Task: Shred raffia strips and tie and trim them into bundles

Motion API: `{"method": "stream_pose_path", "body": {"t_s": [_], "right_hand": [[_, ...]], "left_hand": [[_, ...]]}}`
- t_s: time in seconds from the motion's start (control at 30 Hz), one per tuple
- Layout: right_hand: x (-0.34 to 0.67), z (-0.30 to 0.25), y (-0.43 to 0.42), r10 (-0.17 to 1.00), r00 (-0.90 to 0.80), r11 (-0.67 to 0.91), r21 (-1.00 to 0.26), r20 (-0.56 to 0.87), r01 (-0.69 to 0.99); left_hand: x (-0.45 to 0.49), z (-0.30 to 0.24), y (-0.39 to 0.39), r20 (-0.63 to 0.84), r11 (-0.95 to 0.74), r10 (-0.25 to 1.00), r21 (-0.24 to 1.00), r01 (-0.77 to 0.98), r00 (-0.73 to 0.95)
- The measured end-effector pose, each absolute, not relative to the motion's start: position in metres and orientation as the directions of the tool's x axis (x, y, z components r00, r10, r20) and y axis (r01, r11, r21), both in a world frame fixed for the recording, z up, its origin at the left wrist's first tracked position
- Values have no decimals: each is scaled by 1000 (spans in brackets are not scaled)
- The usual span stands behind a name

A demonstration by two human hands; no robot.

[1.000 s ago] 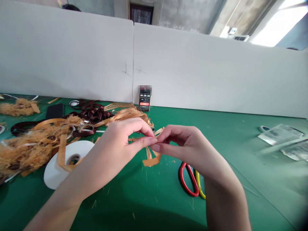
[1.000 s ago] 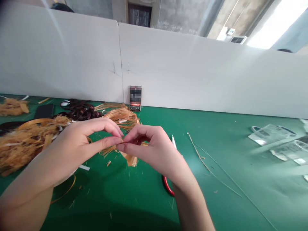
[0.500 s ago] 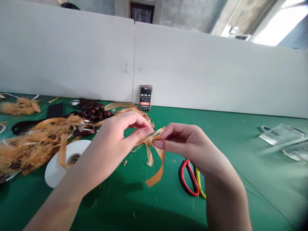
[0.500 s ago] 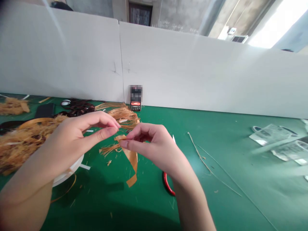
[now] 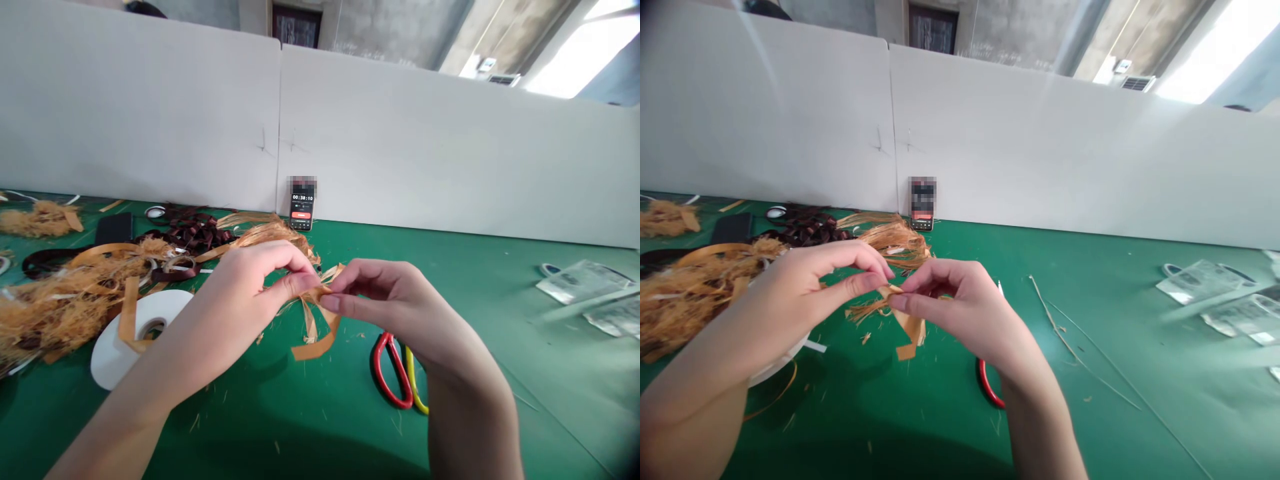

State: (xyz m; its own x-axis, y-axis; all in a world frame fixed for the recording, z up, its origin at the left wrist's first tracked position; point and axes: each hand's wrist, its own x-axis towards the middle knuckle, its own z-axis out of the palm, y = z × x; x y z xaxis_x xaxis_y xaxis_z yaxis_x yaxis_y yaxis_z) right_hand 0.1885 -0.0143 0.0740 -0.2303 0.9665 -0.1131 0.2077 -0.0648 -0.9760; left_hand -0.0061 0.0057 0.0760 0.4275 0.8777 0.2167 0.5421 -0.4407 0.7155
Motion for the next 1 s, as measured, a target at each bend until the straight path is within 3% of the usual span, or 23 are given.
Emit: {"method": "stream_pose_path", "body": {"t_s": [0.37,0.57,0.77,1.0], "right_hand": [[192,74,-14,955,-245,-98,-956,-169,275],[192,72,-13,969,-230,-36,-974,-89,222],[192,72,-12,976,-209,-22,-988,-54,152],[193,69,-10,968,-238,-29,-982,-73,184]], "left_hand": [[-5,73,9,323,-435,900,709,554,294],[-7,69,10,396,-420,900,684,596,179],[-8,71,10,263,-476,867,689,547,424],[-3,71,4,218,-465,858,715,523,465]]}}
